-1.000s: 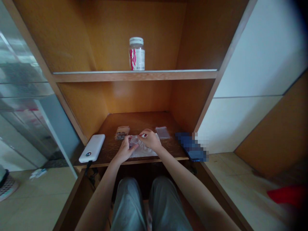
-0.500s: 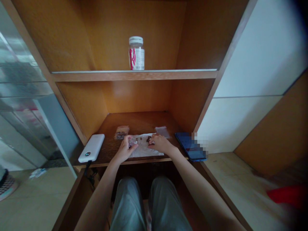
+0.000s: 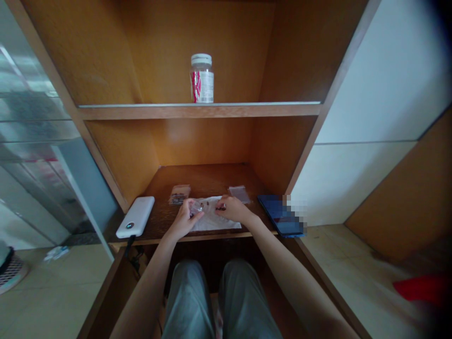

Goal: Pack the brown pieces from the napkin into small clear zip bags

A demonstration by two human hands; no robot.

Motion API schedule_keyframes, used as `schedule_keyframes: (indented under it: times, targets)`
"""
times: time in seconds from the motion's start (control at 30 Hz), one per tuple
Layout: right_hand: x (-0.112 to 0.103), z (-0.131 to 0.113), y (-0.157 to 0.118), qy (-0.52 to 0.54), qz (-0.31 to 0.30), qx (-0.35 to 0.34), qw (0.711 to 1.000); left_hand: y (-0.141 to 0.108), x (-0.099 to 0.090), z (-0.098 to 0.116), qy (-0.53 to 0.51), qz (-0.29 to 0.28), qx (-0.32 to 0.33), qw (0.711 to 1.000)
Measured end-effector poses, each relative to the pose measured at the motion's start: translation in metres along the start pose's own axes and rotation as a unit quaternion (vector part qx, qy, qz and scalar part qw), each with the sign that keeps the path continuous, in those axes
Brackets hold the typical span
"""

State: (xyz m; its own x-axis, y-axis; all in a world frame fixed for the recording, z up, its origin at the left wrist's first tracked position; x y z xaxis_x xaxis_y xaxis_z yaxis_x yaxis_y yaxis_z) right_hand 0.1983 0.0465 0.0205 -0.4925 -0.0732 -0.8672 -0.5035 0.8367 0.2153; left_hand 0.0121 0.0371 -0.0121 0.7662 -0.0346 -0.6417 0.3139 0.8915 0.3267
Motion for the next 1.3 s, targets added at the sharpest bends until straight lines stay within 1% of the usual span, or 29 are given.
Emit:
schedule_keyframes:
  times: [0.07,0.13,0.2,0.3,0.4,0.47,0.53,0.6,0.67,0.7,0.8,0.9,0.97,1.03,1.3]
  targets:
    - [-0.003,0.001,0.006,0.083,0.039,-0.016,0.996,0.001,0.001,-0.001,-0.008,0.001,0.007,1.0]
    - [-0.004,0.0,0.013,0.165,0.072,-0.025,0.983,0.001,0.002,-0.003,-0.01,0.001,0.009,1.0]
    - [-0.001,-0.004,0.02,0.225,0.081,-0.025,0.971,0.002,0.002,-0.003,-0.008,0.002,0.007,1.0]
    - [0.007,-0.016,0.029,0.267,0.067,-0.04,0.961,0.002,0.001,-0.003,-0.008,0.003,0.004,1.0]
    - [0.018,-0.026,0.036,0.289,0.022,-0.061,0.955,0.002,0.0,-0.001,-0.004,0.002,0.011,1.0]
    - [0.025,-0.027,0.039,0.294,-0.001,-0.061,0.954,0.002,0.0,0.0,0.0,0.003,0.015,1.0]
    - [0.027,-0.024,0.041,0.282,0.008,-0.048,0.958,0.001,0.0,0.0,0.002,0.004,0.015,1.0]
    - [0.024,-0.017,0.042,0.249,0.039,-0.024,0.967,0.001,0.0,0.0,0.001,0.003,0.012,1.0]
    - [0.02,-0.01,0.041,0.183,0.055,0.008,0.981,0.001,0.001,0.0,0.001,0.001,0.011,1.0]
    - [0.018,-0.007,0.041,0.139,0.053,0.024,0.989,0.001,0.001,0.0,0.001,-0.001,0.012,1.0]
    - [0.015,-0.005,0.038,-0.004,0.015,0.057,0.998,0.001,0.0,0.001,-0.001,-0.002,0.017,1.0]
    - [0.017,-0.008,0.038,-0.081,-0.038,0.066,0.994,0.0,0.0,0.001,-0.002,-0.003,0.013,1.0]
    - [0.02,-0.011,0.039,-0.099,-0.066,0.062,0.991,0.0,0.0,0.001,-0.004,-0.002,0.01,1.0]
    - [0.022,-0.012,0.041,-0.105,-0.074,0.054,0.99,0.0,0.0,0.0,-0.004,-0.002,0.009,1.0]
    - [0.025,-0.011,0.046,-0.112,-0.042,0.022,0.993,0.001,0.002,-0.002,0.005,0.001,0.015,1.0]
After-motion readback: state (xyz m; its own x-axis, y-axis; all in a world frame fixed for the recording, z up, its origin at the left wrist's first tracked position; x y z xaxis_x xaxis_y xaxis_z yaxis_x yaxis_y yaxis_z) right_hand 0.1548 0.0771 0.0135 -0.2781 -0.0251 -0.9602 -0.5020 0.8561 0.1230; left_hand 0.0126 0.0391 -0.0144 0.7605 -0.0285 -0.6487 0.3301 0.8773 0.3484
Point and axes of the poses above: each hand's wrist, its own y-axis towards the middle knuckle, its own x-axis out of the palm, z = x × y, the point moved 4 cm from there along y, towards the middle knuckle, and after that the axes turned 6 degrees about -z, right-handed, at the moved point
